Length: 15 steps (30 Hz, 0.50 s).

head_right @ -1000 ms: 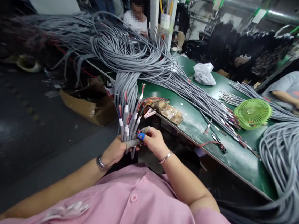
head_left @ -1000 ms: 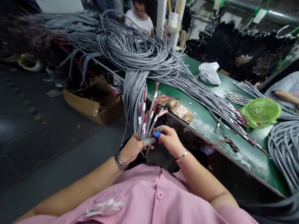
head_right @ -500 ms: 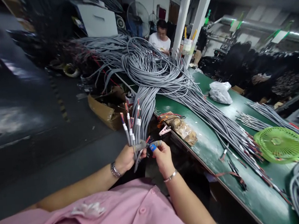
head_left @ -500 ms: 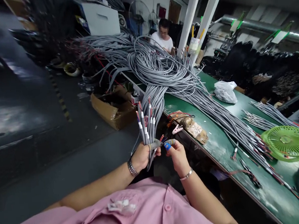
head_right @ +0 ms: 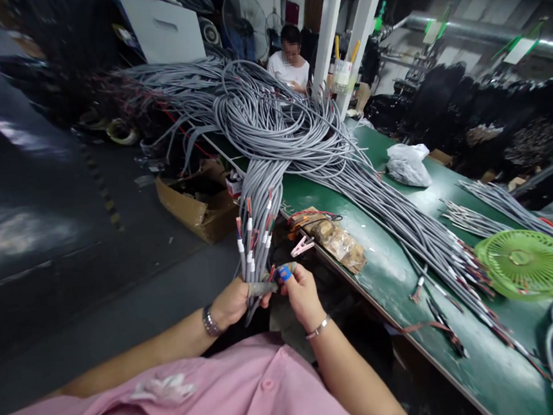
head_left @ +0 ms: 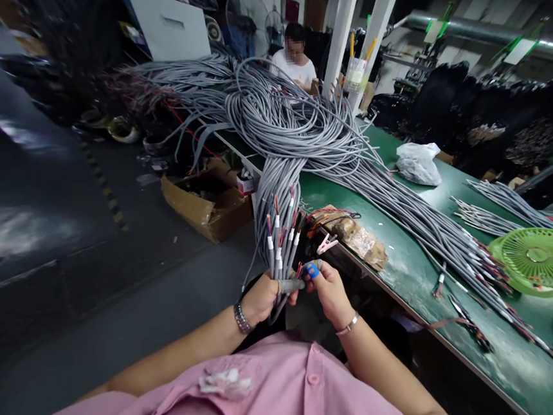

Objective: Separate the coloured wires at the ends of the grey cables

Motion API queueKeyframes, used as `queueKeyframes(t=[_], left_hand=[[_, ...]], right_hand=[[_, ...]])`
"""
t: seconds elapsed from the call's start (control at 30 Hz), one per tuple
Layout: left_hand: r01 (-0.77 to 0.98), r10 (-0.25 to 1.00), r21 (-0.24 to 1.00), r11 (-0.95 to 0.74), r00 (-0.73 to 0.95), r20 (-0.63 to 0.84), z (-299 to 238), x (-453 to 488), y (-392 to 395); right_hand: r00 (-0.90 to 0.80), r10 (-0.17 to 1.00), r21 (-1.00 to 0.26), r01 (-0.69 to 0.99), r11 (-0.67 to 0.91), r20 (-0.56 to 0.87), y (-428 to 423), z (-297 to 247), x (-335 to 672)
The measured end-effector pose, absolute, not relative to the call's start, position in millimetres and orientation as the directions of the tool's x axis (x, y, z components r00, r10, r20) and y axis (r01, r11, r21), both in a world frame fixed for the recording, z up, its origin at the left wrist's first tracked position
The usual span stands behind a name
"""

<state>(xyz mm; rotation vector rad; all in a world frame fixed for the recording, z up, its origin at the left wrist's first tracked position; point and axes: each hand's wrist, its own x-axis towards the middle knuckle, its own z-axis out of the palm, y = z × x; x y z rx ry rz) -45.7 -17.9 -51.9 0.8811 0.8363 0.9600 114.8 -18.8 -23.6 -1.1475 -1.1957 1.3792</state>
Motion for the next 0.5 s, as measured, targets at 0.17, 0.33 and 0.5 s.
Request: queueKeyframes(t=[0.17, 0.33, 0.5], left_hand=[[-0.306, 0.931, 0.908, 0.287, 0.314, -0.189, -48.9, -43.5, -20.2], [-0.299, 0.939, 0.901, 0.315, 0.237, -0.250, -45.8, -37.5, -23.7], [-0.248, 0.944, 0.922, 0.296, 0.222, -0.243, -38.7, -37.1, -27.8]], right_hand=[[-0.190, 0.982, -1.000, -0.018, -0.004, 0.000, -24.5, -25.7, 117.6], [-0.157, 0.987, -0.998, 0.050, -0.034, -0.042, -22.9, -21.2, 111.1], [-0.135, 0.989, -0.992, 0.119, -0.049, -0.065, -22.7, -16.6, 113.3]])
